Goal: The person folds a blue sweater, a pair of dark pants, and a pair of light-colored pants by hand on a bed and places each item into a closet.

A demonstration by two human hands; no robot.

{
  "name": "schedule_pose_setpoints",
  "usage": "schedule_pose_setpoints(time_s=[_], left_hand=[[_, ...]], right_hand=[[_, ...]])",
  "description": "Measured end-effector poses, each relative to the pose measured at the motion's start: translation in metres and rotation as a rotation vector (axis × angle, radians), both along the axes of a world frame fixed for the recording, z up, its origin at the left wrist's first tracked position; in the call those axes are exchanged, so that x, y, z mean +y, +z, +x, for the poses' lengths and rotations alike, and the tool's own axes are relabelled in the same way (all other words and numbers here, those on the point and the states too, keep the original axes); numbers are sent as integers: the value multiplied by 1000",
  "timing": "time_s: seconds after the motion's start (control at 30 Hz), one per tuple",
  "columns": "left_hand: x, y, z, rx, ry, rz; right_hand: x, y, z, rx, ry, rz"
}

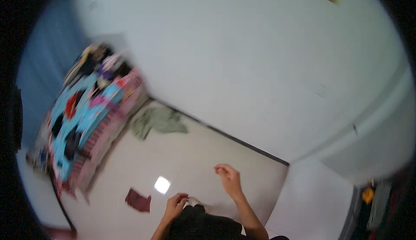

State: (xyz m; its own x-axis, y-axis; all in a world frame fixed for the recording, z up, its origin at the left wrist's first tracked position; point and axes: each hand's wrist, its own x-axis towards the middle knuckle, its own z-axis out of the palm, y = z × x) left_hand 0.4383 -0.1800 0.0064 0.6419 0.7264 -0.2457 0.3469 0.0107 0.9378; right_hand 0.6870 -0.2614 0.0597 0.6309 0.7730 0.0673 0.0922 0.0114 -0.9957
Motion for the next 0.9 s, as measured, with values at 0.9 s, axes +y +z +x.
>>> schedule_pose_setpoints(time_s=[0.9], left_hand=[[631, -76, -400, -115, 1216, -146]], right_hand=[[924, -70, -393, -79, 1172, -325]])
